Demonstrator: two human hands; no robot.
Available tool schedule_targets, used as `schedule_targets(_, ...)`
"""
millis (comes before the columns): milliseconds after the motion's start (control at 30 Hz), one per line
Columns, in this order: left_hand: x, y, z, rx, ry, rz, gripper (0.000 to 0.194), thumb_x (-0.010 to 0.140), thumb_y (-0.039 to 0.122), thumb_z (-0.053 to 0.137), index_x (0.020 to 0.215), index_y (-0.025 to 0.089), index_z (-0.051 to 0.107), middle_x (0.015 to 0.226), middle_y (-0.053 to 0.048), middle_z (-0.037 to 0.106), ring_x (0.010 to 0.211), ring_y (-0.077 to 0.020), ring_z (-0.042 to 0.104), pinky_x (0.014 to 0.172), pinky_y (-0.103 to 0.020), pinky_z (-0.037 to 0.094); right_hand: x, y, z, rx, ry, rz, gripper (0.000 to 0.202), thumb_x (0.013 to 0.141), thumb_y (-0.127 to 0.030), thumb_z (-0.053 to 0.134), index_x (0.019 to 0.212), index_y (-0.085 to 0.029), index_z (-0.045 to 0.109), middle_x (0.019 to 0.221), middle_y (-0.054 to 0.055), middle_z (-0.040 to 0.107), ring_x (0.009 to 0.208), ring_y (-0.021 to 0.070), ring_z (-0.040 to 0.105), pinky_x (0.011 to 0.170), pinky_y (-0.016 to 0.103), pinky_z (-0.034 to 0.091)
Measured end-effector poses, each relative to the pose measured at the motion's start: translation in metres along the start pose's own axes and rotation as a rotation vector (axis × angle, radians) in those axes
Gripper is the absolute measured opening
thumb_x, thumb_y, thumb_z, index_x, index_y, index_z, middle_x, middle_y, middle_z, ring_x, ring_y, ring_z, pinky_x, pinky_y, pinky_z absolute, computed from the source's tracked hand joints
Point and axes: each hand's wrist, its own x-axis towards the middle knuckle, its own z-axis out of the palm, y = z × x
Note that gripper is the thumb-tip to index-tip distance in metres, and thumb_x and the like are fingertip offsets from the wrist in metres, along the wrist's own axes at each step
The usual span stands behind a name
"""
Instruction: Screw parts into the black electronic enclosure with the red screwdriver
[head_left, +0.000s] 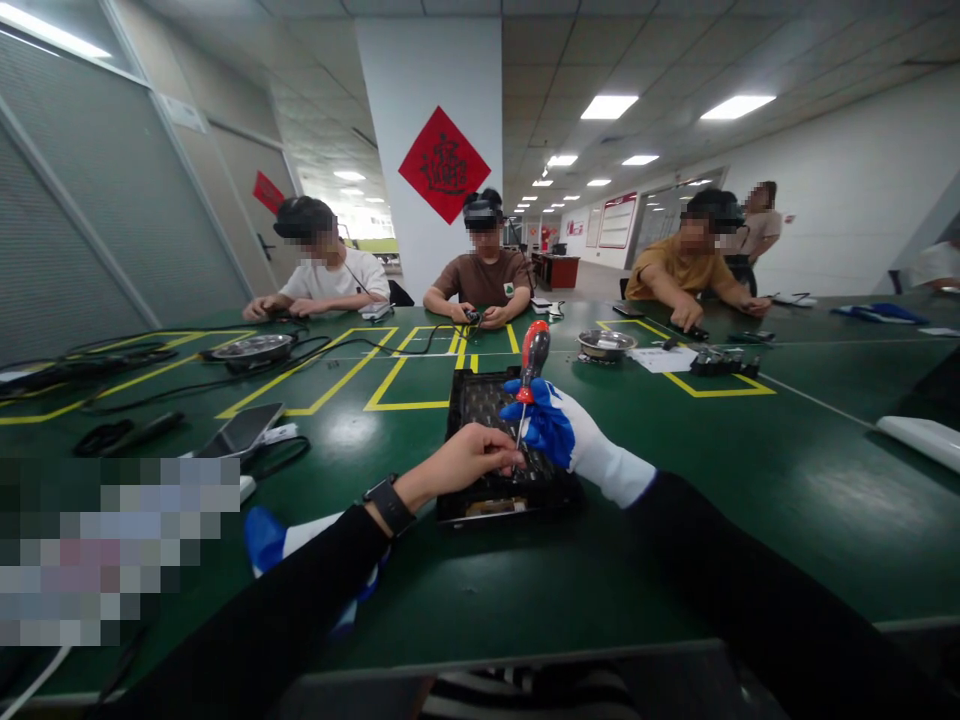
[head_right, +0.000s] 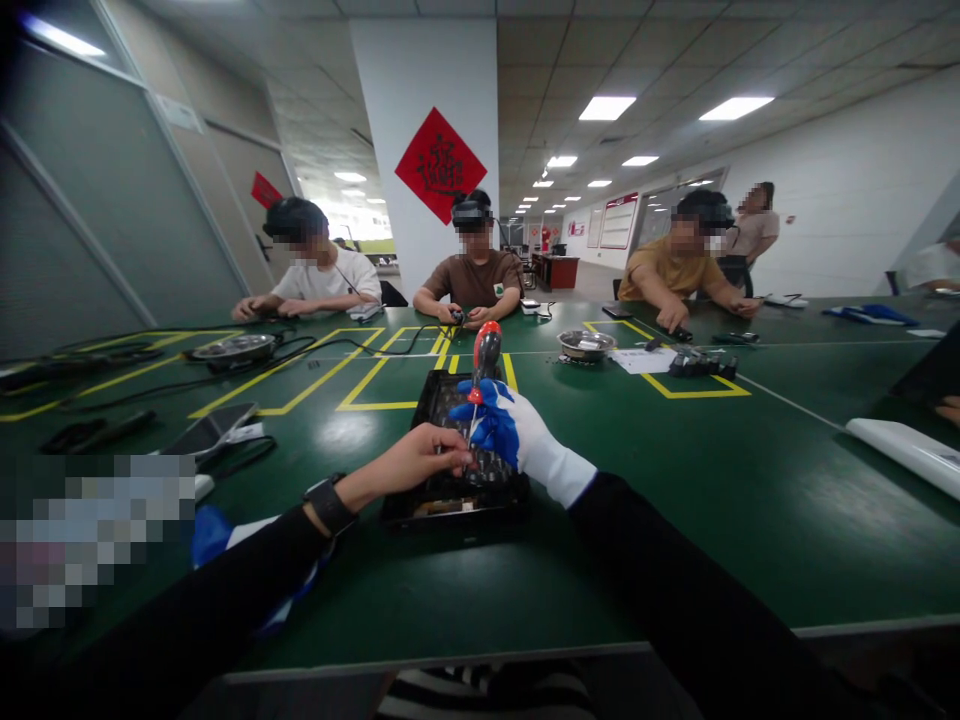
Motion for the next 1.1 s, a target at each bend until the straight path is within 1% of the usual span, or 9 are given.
schedule_targets(100,0.0,0.0,0.0,0.015,-0.006,-0.004,0.032,0.081,0.041,0.052,0.079,0.013,0.066,0.067,-0.003,0.062,0.064,-0.0126,0.055,0.064,-0.023,0.042,0.0,0.003,0.0,0.01,0.068,-0.024,0.02,0.08,-0.03,0.06,0.094,-0.017,0.055,0.071,0.002,0.066,0.048,0.0081,0.056,0.042,0.017,0.045)
schedule_targets(167,0.0,0.0,0.0,0.017,-0.011,0.001,0.032,0.081,0.041,0.052,0.079,0.012,0.066,0.066,-0.003,0.062,0.064,-0.0125,0.055,0.064,-0.023,0.042,0.001,0.003,-0.002,0.051,0.066,0.015,0.021,0.081,-0.032,0.058,0.094,-0.016,0.055,0.068,0.002,0.065,0.045,0.0074,0.053,0.04,0.016,0.043)
schedule_targets(333,0.0,0.001,-0.001,0.018,-0.039,0.012,0.034,0.083,0.041,0.05,0.081,0.01,0.065,0.067,-0.002,0.061,0.065,-0.0118,0.054,0.065,-0.022,0.041,0.004,-0.003,-0.008,0.198,-0.09,0.224,0.046,0.091,-0.046,0.031,0.11,-0.012,0.055,0.079,0.007,0.067,0.048,0.0083,0.053,0.04,0.019,0.043)
schedule_targets(533,-0.001,0.002,-0.002,0.071,-0.027,0.018,0.036,0.085,0.041,0.045,0.082,0.011,0.065,0.067,-0.001,0.058,0.065,-0.0108,0.052,0.064,-0.021,0.04,0.004,0.003,-0.014,0.194,-0.066,0.13,0.033,0.092,-0.035,0.037,0.112,-0.016,0.054,0.085,0.006,0.067,0.05,0.007,0.052,0.041,0.017,0.041)
schedule_targets(667,-0.001,0.004,-0.002,0.082,-0.056,0.017,0.036,0.086,0.04,0.044,0.084,0.011,0.065,0.067,-0.001,0.058,0.065,-0.0108,0.052,0.064,-0.02,0.039,0.007,0.012,-0.017,0.154,-0.006,0.035,0.018,0.083,-0.031,0.054,0.094,-0.017,0.056,0.077,0.004,0.066,0.047,0.0063,0.05,0.04,0.016,0.038)
schedule_targets(767,-0.001,0.004,-0.002,0.107,-0.062,0.03,0.037,0.087,0.04,0.043,0.084,0.011,0.065,0.068,-0.001,0.059,0.065,-0.0107,0.052,0.063,-0.02,0.039,0.008,0.015,-0.016,0.112,0.02,-0.018,0.017,0.079,-0.031,0.061,0.082,-0.016,0.055,0.069,0.001,0.064,0.044,0.0051,0.048,0.04,0.015,0.038)
schedule_targets(867,-0.001,0.003,-0.002,0.113,-0.062,0.03,0.037,0.087,0.041,0.042,0.085,0.011,0.065,0.067,-0.001,0.059,0.065,-0.0107,0.052,0.063,-0.02,0.039,0.007,0.012,-0.013,0.112,0.026,-0.009,0.018,0.081,-0.031,0.058,0.09,-0.015,0.057,0.069,0.001,0.065,0.044,0.0051,0.049,0.04,0.015,0.039)
schedule_targets(967,-0.001,0.003,-0.003,0.098,-0.058,0.032,0.038,0.087,0.041,0.042,0.084,0.011,0.065,0.067,-0.001,0.058,0.065,-0.0108,0.052,0.064,-0.02,0.039,0.005,0.006,-0.012,0.164,-0.028,0.079,0.028,0.087,-0.034,0.047,0.104,-0.014,0.057,0.073,0.002,0.066,0.046,0.0061,0.052,0.041,0.016,0.042)
schedule_targets(1100,-0.001,0.002,-0.003,0.09,-0.046,0.035,0.039,0.087,0.042,0.043,0.084,0.011,0.065,0.066,-0.001,0.058,0.064,-0.0108,0.051,0.063,-0.02,0.039,0.004,0.003,-0.014,0.149,-0.021,0.119,0.031,0.09,-0.035,0.042,0.106,-0.014,0.057,0.083,0.006,0.068,0.048,0.0066,0.055,0.042,0.016,0.044)
